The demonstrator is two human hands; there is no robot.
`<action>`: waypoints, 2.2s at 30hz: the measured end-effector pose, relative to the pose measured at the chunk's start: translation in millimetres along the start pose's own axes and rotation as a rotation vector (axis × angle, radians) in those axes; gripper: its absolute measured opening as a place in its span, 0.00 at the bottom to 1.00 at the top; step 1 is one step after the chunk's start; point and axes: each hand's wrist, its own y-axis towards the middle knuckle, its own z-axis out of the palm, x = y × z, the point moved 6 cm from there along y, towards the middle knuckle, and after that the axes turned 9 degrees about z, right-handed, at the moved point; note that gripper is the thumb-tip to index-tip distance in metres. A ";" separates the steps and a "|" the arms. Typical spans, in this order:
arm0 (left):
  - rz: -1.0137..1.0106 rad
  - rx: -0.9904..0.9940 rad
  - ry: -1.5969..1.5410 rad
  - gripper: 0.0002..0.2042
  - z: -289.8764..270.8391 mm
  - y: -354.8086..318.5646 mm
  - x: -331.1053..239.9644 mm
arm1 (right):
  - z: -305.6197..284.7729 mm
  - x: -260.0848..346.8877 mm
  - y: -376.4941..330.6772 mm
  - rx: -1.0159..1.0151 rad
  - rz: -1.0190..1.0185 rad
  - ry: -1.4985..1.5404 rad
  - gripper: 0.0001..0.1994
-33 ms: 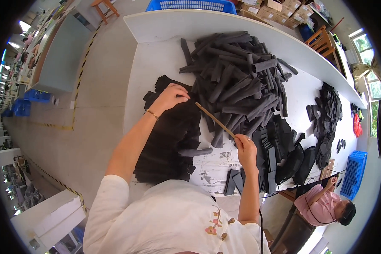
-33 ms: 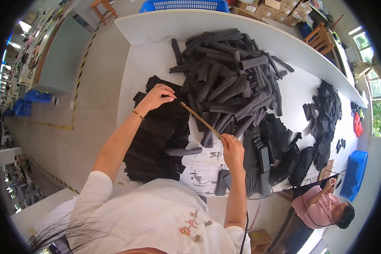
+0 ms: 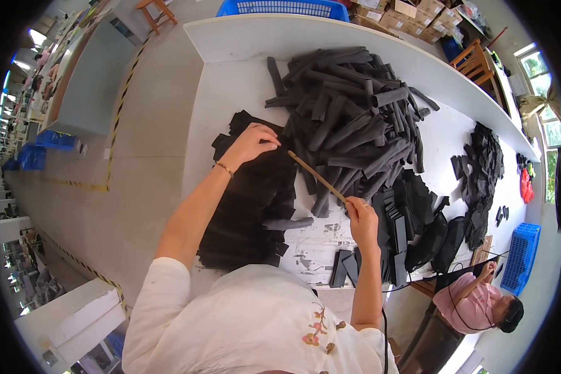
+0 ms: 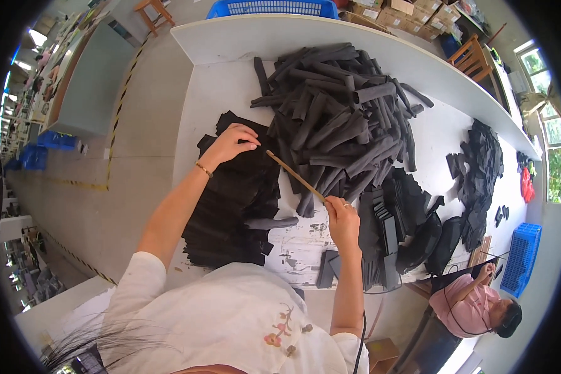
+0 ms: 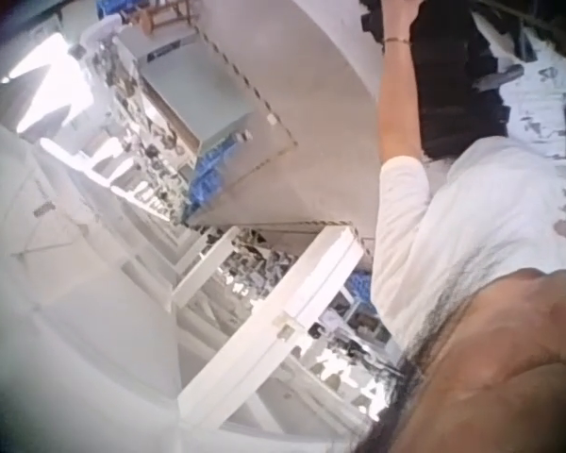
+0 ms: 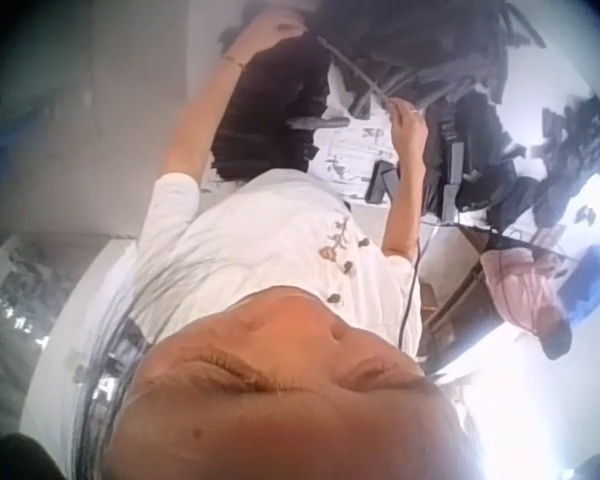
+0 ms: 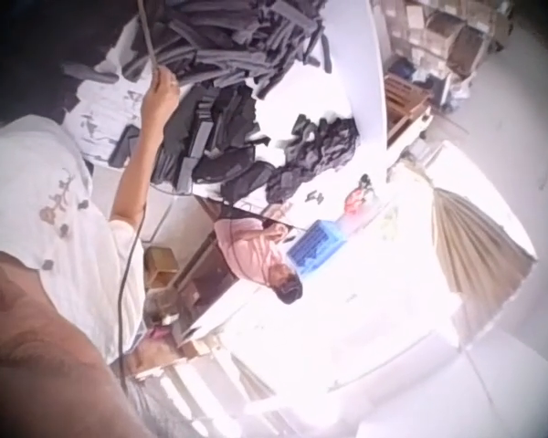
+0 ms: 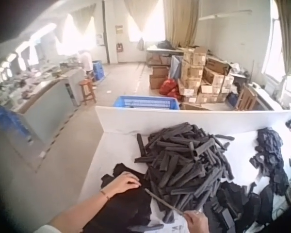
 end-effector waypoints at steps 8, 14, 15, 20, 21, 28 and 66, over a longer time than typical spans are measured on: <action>0.247 -0.082 0.110 0.05 13.6 -19.4 -71.5 | 31.5 37.9 -6.2 0.005 -0.142 0.063 0.06; 0.505 -0.391 0.256 0.11 12.9 -73.3 -197.3 | 80.6 50.3 -36.4 0.176 -0.044 0.391 0.12; 0.449 -0.687 0.237 0.16 -6.6 -97.4 -187.9 | 85.5 53.1 -45.3 0.186 -0.018 0.506 0.12; -0.071 -0.871 -1.352 0.17 43.6 -129.1 -87.5 | 111.2 78.0 -86.4 0.377 0.058 0.543 0.13; -0.295 -0.647 -1.693 0.14 82.3 -130.1 -80.8 | 116.0 83.5 -88.4 0.389 0.074 0.487 0.14; -0.351 -0.941 -1.842 0.12 87.9 -146.2 -105.8 | 110.8 101.6 -120.9 0.138 -0.126 0.405 0.17; -0.197 -0.835 -1.315 0.08 55.9 -127.7 -185.1 | -34.2 63.6 -38.6 -0.194 -0.061 0.294 0.15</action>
